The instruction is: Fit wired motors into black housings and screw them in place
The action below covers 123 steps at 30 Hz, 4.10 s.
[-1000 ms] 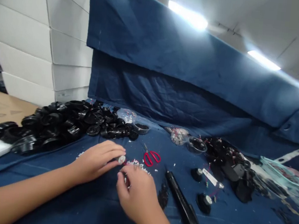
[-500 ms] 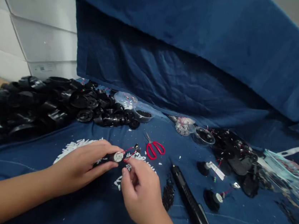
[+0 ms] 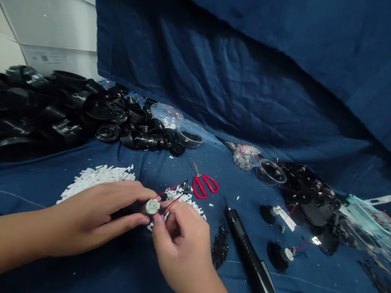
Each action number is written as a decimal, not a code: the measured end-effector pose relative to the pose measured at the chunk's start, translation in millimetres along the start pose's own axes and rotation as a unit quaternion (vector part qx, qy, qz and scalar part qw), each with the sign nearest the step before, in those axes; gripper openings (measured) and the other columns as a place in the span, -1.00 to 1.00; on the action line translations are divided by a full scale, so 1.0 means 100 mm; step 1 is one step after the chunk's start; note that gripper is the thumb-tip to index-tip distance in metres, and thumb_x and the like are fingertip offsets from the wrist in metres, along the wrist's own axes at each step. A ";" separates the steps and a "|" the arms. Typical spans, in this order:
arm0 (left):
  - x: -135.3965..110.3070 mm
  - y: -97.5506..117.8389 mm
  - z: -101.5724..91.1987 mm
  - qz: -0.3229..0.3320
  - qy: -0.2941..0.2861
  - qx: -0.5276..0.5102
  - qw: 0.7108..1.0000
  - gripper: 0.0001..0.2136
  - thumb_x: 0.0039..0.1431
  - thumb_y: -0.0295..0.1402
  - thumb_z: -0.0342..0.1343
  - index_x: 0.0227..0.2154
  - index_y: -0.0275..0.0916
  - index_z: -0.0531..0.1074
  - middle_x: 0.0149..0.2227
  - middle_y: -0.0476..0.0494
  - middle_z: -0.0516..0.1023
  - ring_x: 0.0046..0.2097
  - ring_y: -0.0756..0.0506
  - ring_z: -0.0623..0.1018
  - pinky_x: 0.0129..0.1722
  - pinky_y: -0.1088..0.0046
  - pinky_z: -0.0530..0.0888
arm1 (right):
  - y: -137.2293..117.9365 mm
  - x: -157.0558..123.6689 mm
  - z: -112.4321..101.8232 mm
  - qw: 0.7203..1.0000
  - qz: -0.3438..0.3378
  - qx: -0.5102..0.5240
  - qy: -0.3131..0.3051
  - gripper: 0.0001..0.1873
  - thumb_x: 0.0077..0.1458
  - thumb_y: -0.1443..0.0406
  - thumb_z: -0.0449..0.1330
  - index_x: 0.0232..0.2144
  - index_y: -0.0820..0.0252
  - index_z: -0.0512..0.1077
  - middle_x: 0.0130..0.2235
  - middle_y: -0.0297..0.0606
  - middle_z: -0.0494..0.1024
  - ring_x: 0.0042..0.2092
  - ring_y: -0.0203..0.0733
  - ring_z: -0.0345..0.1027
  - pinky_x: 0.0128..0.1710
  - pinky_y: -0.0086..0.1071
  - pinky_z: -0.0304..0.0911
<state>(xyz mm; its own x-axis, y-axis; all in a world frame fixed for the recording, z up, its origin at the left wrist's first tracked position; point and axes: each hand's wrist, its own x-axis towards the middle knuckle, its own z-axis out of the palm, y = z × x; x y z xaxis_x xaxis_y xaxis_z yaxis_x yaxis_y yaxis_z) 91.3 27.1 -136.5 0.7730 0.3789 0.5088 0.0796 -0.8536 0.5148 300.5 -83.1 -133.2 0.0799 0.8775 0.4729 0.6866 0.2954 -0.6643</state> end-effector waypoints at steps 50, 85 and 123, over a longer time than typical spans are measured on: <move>-0.03 0.05 -0.03 0.035 -0.060 -0.015 0.997 -0.73 0.50 -0.27 0.09 0.18 -0.10 0.40 -0.17 -0.06 0.63 -0.20 -0.14 0.58 -0.21 0.33 0.43 | 0.11 -0.03 -0.03 0.997 0.038 -0.035 0.060 -0.86 0.35 0.27 0.24 -0.18 0.14 0.61 -0.25 -0.24 0.64 -0.38 -0.22 0.47 -0.36 -0.35 0.41; -0.02 0.03 0.04 -0.032 0.011 0.000 0.999 -0.85 0.32 -0.35 0.18 -0.12 -0.14 0.34 -0.23 -0.03 0.51 -0.30 -0.11 0.48 -0.32 0.36 0.36 | -0.09 -0.10 -0.06 0.995 0.016 0.094 -0.020 -0.70 0.27 0.29 0.41 0.03 0.02 0.56 -0.20 -0.32 0.60 -0.23 -0.18 0.50 -0.16 -0.27 0.44; 0.10 -0.32 -0.33 -0.062 -0.144 0.175 0.972 -0.88 0.39 -0.25 0.23 -0.13 -0.05 0.66 -0.16 -0.09 0.67 -0.16 -0.22 0.65 -0.09 0.22 0.48 | -0.18 0.00 -0.20 0.769 0.258 0.584 0.013 -0.76 0.29 0.10 0.33 -0.32 0.13 0.57 -0.44 -0.38 0.19 -0.43 -0.28 0.08 -0.44 -0.42 0.19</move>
<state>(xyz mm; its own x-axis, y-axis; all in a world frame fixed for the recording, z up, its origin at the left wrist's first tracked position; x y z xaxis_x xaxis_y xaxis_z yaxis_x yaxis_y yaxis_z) 75.3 70.1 -125.0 0.8844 0.4132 0.2170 0.3532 -0.8965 0.2674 302.6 -95.9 -109.1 0.1484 0.9885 -0.0277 -0.5588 0.0607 -0.8271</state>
